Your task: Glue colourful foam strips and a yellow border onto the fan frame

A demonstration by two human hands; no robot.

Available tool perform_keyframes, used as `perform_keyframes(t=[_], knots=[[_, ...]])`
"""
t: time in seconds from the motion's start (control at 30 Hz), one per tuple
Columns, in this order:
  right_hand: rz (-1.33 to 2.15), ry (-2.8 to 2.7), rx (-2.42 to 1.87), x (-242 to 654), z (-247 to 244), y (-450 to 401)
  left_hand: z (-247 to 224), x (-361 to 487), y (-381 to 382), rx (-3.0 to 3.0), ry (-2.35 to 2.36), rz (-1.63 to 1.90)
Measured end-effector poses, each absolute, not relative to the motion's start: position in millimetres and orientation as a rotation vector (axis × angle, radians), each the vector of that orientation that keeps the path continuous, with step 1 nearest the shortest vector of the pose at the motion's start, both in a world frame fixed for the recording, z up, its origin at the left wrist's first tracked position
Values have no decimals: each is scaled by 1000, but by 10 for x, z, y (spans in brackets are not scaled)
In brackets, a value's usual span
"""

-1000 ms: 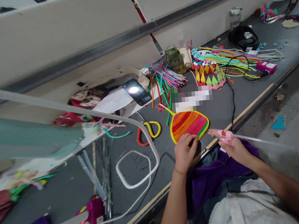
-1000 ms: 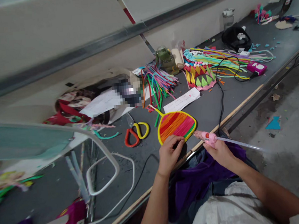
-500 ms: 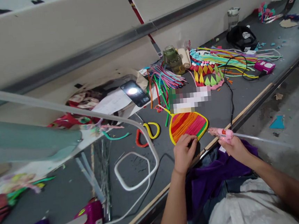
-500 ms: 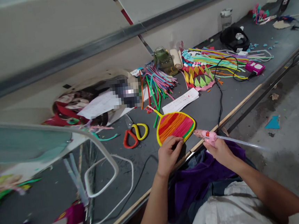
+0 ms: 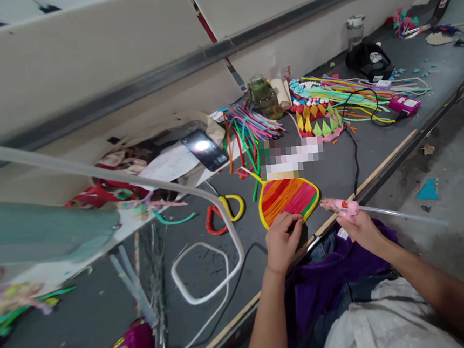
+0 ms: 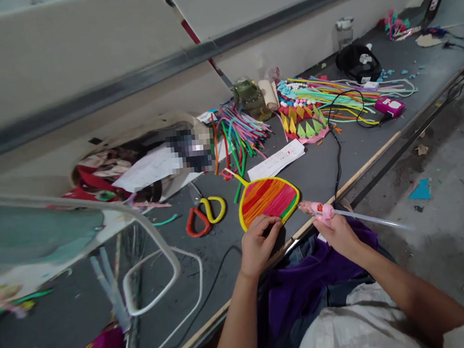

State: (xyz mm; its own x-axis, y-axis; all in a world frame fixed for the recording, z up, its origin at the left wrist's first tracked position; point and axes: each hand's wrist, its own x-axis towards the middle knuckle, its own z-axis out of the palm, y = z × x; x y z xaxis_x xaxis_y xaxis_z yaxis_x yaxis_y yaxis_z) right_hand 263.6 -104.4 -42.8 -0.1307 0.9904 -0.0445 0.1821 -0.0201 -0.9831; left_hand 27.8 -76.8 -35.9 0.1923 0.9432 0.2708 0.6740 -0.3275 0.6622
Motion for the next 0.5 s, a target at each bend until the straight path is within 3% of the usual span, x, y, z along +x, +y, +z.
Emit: perform_keyframes(t=[0.2,0.5], knots=[[1207,-1471,-1168,2625,-358,-1017,-355,277,-761,2099,1512,933],[1248,-1397,-1297,2639,-435,-1043,-332,284,-757,2112,1515,938]])
